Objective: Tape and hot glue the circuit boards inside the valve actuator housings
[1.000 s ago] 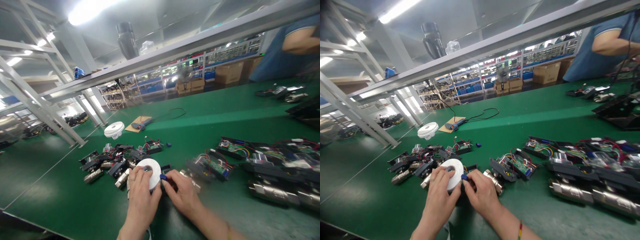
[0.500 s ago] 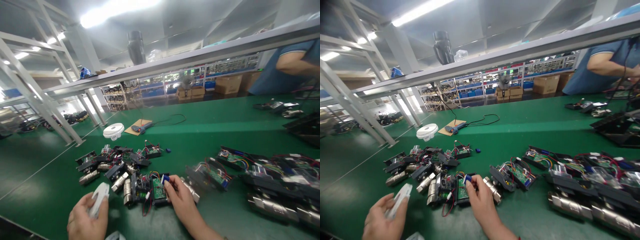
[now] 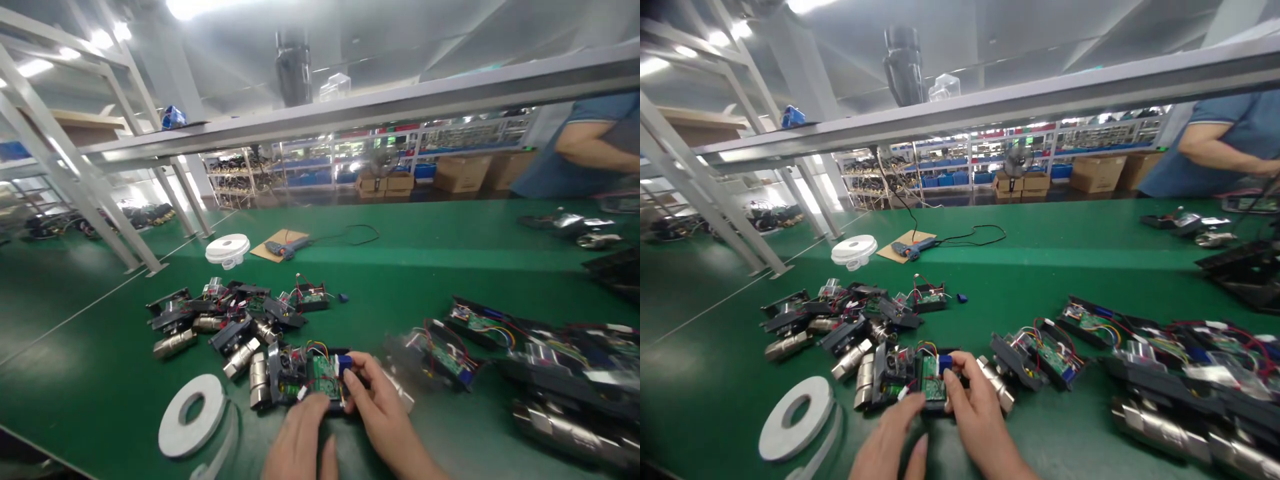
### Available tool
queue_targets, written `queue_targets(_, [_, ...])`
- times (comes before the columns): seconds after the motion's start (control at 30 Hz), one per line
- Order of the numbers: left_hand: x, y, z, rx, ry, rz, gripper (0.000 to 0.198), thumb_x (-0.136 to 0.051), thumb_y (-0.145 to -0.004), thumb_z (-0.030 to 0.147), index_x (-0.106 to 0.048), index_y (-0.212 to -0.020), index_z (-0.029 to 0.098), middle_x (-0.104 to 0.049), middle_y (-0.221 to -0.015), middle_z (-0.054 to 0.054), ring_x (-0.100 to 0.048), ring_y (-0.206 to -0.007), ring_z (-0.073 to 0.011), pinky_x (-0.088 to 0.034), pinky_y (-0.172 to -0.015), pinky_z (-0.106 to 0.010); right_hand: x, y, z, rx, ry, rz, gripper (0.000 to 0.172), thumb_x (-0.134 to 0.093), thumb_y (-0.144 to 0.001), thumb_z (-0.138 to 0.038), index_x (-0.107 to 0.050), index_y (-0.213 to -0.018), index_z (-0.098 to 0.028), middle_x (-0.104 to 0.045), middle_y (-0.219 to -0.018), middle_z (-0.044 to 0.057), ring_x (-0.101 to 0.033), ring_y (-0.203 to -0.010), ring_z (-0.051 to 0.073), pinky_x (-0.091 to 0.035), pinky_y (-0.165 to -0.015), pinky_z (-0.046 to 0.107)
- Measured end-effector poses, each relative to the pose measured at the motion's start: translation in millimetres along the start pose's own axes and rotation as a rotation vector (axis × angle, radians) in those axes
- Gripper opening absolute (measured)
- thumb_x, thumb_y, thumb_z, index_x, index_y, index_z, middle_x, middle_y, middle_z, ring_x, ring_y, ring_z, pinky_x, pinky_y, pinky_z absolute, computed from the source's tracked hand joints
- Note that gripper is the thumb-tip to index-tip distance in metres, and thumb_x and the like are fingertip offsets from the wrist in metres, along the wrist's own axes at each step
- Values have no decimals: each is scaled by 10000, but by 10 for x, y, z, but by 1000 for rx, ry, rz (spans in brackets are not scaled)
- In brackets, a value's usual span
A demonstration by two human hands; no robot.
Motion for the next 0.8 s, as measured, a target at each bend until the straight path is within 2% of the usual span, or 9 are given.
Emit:
queue_targets(0.07, [-152,-87,33,12,-8,-32,462,-453,-901,139,-442,-1362,108,-630,-1297,-159,-615,-1215,-199,-579,-934,-280,7,15,1,23,34,-10,365,-460,-999,-548,-541,-1095,-205,-598,-932,43,-598,-648,149,-527,-590,276])
queue_targets(0.13, [-234,-127,-31,41,-29,-52,508,-428,-892,114,-398,-1399,87,-579,-1369,-174,-578,-1266,-203,-567,-965,-297,23,30,-58,104,141,-30,277,-453,-1023,-454,-569,-1097,-214,-627,-985,64,-627,-733,175,-539,-647,297])
queue_targets(0.23, [-292,-118,-115,-2,-49,-110,536,-432,-875,119,-386,-1406,64,-619,-1314,-163,-631,-1191,-202,-580,-925,-276,33,58,-247,340,394,-92,175,-456,-1030,-300,-607,-1085,-231,-661,-995,66,-623,-881,214,-513,-758,338])
queue_targets(0.3, [-312,-98,-135,-30,-63,-130,516,-422,-884,126,-396,-1394,56,-657,-1249,-150,-664,-1128,-196,-583,-898,-254,25,74,-346,465,546,-148,179,-447,-1020,-213,-608,-1095,-229,-670,-958,62,-597,-881,223,-487,-755,348])
queue_targets(0.37, [-336,-84,-138,-30,-89,-133,476,-382,-913,126,-409,-1385,64,-673,-1222,-136,-672,-1109,-187,-578,-893,-241,10,77,-387,526,669,-192,207,-432,-1002,-152,-605,-1095,-215,-673,-929,67,-568,-855,234,-472,-727,356])
queue_targets(0.5, [-386,-73,-116,-63,-149,-100,412,-307,-979,146,-438,-1361,67,-699,-1175,-110,-695,-1043,-154,-577,-837,-198,-37,53,-358,538,809,-244,212,-427,-980,-116,-616,-1037,-194,-666,-898,75,-533,-860,259,-463,-716,375])
queue_targets(0.8, [-410,-68,-153,-76,-153,-65,396,-353,-972,106,-456,-1352,57,-713,-1154,-102,-709,-988,-141,-578,-804,-190,-70,-29,-305,528,838,-258,248,-427,-945,-68,-635,-1027,-177,-670,-882,77,-508,-861,261,-476,-726,386])
Point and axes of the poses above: each hand's wrist, its own y-axis away from the middle knuckle, its own x-axis out of the back of the hand, z = x × y, the point moved 5 cm from there along -y, towards the middle knuckle
